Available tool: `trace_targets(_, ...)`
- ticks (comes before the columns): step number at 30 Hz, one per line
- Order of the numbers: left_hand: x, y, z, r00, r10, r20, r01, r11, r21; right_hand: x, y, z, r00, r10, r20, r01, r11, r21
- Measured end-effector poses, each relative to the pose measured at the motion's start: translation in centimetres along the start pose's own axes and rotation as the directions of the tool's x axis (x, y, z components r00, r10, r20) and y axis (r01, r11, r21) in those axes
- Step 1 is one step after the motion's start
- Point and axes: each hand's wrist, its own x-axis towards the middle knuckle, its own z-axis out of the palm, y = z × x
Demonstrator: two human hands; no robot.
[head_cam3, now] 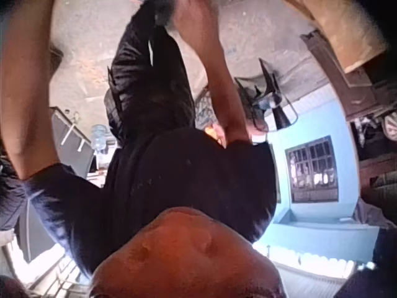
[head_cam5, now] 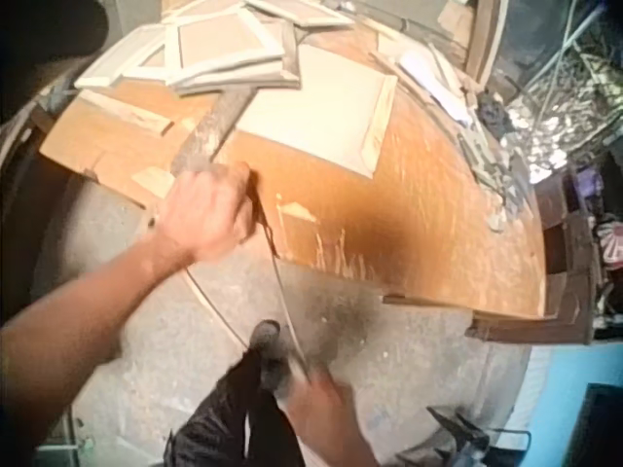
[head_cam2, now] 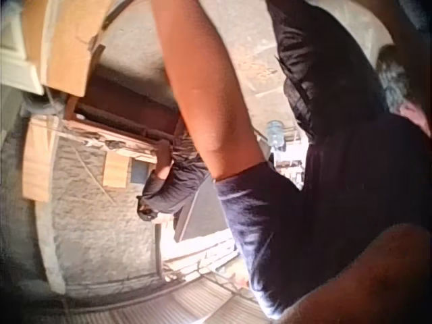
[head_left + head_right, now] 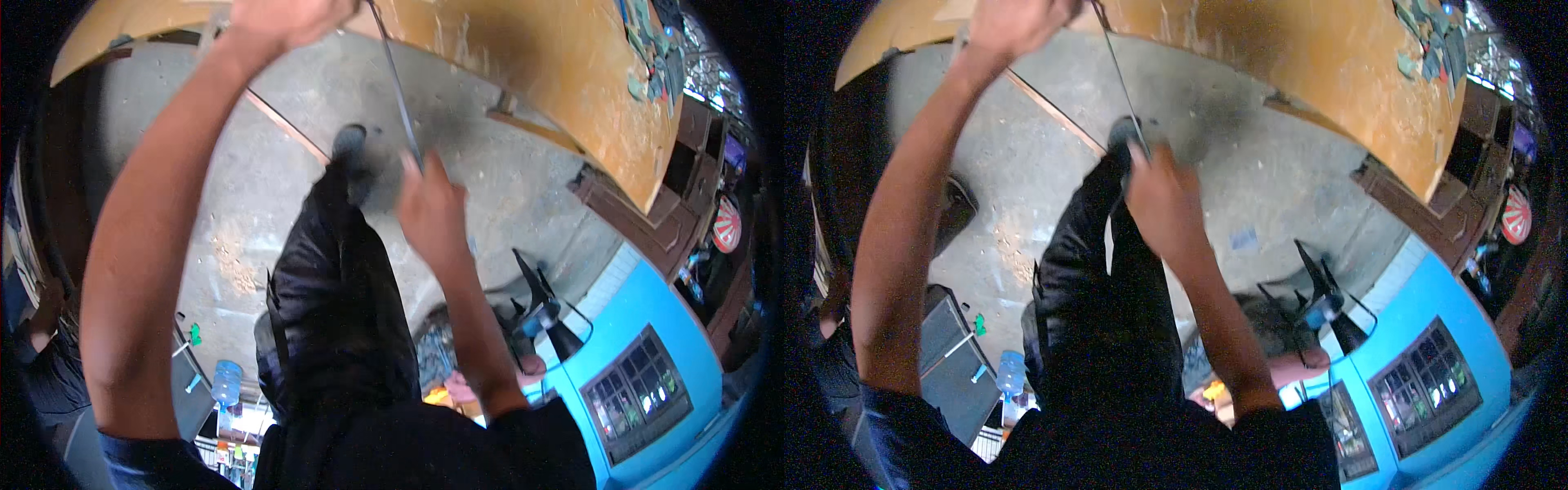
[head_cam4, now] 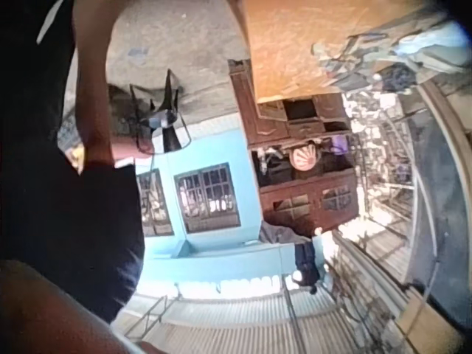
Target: The recorder measures, marks, saws, and assembles wooden frame strips around a rectangular board.
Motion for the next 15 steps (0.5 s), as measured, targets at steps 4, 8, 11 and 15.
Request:
trace_targets(4,-0.7,1.1,1.2,1.000,0.004,-0.008,-0.005,1.000,-0.020,6.2,-1.8,0.3,0.998,-0.030,0.057,0.040,0.985,-0.167)
trace_targets(8,0.0,-0.3,0.4,0.996,-0.078,0.038,0.077,0.996,0.033,0.0,0.1,0.9,0.973,-0.226,-0.051,0.216,0.964,-0.156)
trace_targets(11,-0.2,0.0,0.7,0.999,-0.011,-0.041,0.010,1.000,-0.029,-0.2,-0.6,-0.5,0.995,0.032,0.098,-0.023,0.995,-0.094)
trace_targets(15,-0.2,0.6,1.2,0.998,0.020,-0.066,-0.019,1.000,0.010,5.9,-0.9,0.8,0.994,-0.109,-0.014,0.106,0.986,-0.128)
